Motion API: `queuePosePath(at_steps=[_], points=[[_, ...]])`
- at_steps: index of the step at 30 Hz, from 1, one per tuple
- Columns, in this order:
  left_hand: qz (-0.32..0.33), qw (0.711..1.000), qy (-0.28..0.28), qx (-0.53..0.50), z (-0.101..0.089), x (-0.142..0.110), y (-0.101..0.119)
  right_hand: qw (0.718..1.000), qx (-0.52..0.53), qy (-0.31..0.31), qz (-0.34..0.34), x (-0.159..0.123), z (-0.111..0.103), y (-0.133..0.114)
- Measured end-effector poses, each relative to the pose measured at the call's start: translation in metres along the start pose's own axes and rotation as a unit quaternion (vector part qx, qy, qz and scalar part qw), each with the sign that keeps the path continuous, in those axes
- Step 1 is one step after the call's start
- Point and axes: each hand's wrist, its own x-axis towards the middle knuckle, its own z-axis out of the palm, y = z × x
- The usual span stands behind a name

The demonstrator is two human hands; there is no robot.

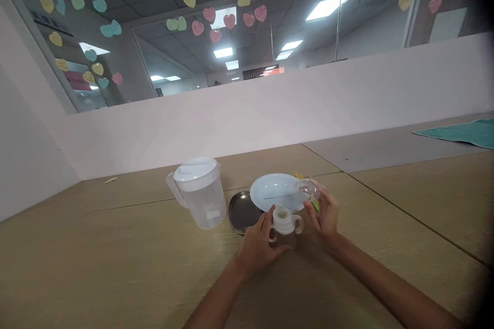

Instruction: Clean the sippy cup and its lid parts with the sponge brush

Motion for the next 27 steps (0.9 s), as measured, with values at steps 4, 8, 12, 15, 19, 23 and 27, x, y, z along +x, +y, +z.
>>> queuePosePath(at_steps=[4, 8, 12, 15, 19, 23, 27], points=[[-0.003, 1.0, -0.012, 0.003, -0.001, 0.0, 0.0, 0.997, -0.066, -0.035, 0.004, 0.005, 0.003, 0.006], [-0.014, 1.0, -0.012, 0.018, -0.004, 0.0, 0.002, 0.986, -0.097, -0.132, 0.025, 0.002, 0.005, 0.014], [-0.019, 1.0, -0.016, 0.018, -0.006, 0.0, 0.003, 0.98, -0.095, -0.165, 0.062, 0.0, 0.004, 0.02], [-0.02, 0.999, -0.019, 0.019, -0.005, 0.0, 0.002, 0.976, -0.084, -0.184, 0.082, 0.0, 0.004, 0.021], [-0.021, 0.999, -0.017, 0.021, -0.004, 0.0, 0.002, 0.969, -0.064, -0.216, 0.101, 0.003, 0.003, 0.02], [-0.024, 0.999, -0.021, 0.017, -0.005, 0.0, 0.001, 0.962, -0.043, -0.233, 0.134, 0.004, 0.002, 0.019], [-0.032, 0.999, -0.025, 0.007, -0.004, 0.0, 0.001, 0.976, -0.031, -0.168, 0.135, 0.011, 0.003, 0.002]])
